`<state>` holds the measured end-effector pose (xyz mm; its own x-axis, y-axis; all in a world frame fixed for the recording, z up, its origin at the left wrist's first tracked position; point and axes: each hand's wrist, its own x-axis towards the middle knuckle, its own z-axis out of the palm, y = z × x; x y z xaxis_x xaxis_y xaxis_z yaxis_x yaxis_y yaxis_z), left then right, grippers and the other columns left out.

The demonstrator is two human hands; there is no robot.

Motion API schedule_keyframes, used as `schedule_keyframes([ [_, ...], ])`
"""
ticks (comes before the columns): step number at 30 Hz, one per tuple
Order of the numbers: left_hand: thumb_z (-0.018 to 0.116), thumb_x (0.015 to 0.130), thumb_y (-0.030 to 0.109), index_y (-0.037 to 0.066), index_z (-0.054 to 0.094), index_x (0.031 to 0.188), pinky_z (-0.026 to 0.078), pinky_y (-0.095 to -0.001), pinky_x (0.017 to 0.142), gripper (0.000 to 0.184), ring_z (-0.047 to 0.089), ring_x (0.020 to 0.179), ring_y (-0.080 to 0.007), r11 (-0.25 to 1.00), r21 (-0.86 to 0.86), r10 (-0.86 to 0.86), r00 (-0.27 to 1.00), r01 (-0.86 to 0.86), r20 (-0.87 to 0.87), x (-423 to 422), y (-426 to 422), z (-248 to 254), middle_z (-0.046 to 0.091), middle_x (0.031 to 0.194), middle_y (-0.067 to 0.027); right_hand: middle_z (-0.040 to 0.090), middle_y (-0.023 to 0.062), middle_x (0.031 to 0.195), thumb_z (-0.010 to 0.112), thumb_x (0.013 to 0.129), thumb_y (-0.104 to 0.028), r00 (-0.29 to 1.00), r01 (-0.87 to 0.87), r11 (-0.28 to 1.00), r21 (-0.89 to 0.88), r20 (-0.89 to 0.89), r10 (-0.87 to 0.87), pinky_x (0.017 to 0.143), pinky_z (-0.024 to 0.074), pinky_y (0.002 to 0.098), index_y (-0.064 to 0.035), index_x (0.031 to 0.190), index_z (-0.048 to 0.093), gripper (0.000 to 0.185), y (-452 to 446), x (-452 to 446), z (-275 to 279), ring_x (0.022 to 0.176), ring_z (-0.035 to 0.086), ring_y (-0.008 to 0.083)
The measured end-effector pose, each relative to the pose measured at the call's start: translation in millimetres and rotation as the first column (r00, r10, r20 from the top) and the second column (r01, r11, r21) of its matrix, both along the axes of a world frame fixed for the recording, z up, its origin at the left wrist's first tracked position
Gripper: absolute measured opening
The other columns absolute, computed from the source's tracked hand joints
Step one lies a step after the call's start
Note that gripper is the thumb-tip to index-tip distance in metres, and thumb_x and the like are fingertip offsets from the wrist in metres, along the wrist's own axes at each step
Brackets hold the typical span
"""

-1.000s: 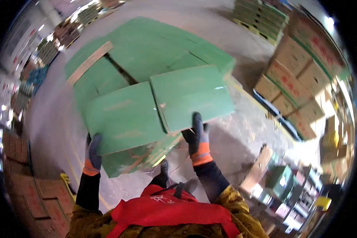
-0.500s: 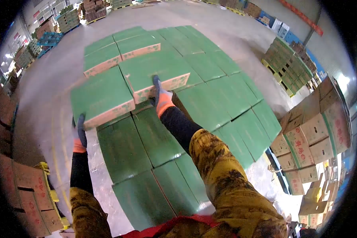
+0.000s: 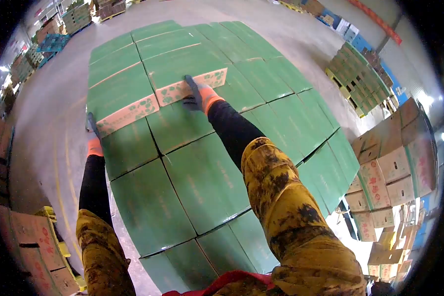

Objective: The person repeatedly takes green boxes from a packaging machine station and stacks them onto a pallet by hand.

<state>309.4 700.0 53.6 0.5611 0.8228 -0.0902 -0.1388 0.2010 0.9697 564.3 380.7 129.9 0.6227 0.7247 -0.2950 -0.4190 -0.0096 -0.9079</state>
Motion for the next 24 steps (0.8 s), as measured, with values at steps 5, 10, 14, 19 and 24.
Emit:
schedule_keyframes([
  [5,0.043,0.096,0.045,0.005,0.036,0.139,0.037,-0.0321,0.100,0.060,0.044,0.121,-0.0207,0.939,0.216,0.293,0.952,-0.269,-0.087,-15.4,6.9,-25.8,0.037,0.141,-0.0101,0.062,0.0109,0.098,0.062,0.087,-0.042,0.999,0.049,0.997,0.053,-0.015,-0.049,0.071,0.0546,0.0323,-0.0020,0.123,0.049,0.056,-67.2,-48.0,15.0,0.086,0.064,0.0213],
  [10,0.041,0.096,0.041,0.002,0.038,0.137,0.034,-0.0352,0.104,0.056,0.043,0.123,-0.0249,0.559,0.781,0.338,0.937,-0.279,0.093,-31.1,-150.9,41.3,0.038,0.140,-0.0137,0.063,0.0095,0.107,0.060,0.091,-0.023,0.950,0.192,0.981,0.022,0.247,-0.192,0.070,0.0519,0.0268,-0.0043,0.135,0.044,0.051,-263.7,-141.4,37.4,0.087,0.061,0.0116],
  [14,0.033,0.098,0.033,-0.003,0.035,0.138,0.025,-0.0427,0.111,0.054,0.039,0.129,-0.0319,0.663,0.662,-0.492,0.870,0.350,0.033,-31.7,-410.1,115.8,0.033,0.143,-0.0200,0.059,0.0148,0.121,0.065,0.087,-0.017,0.574,0.684,0.729,0.008,0.610,-0.546,0.086,0.0492,0.0303,-0.0011,0.134,0.043,0.054,-475.0,-231.3,21.7,0.105,0.059,0.0191],
  [19,0.036,0.099,0.027,-0.004,0.034,0.137,0.030,-0.0419,0.109,0.050,0.042,0.126,-0.0299,0.243,-0.087,-0.940,0.256,0.966,0.224,-82.4,-693.3,28.8,0.041,0.137,-0.0183,0.042,0.0234,0.134,0.072,0.071,-0.048,0.405,0.896,-0.163,-0.412,0.911,-0.080,0.105,0.0309,0.0464,-0.0016,0.135,0.038,0.086,-754.2,-422.6,-35.3,0.126,0.038,0.0388],
  [24,0.042,0.097,0.029,0.004,0.036,0.137,0.035,-0.0364,0.105,0.048,0.045,0.123,-0.0240,-0.246,-0.501,-0.961,-0.274,0.830,0.018,-190.7,-949.4,-58.4,0.046,0.133,-0.0114,0.026,0.0201,0.146,0.074,0.061,-0.055,0.569,0.513,-0.663,-0.546,0.794,-0.214,0.110,0.0157,0.0535,-0.0051,0.144,0.024,0.109,-956.5,-605.2,-79.4,0.135,0.022,0.0399],
])
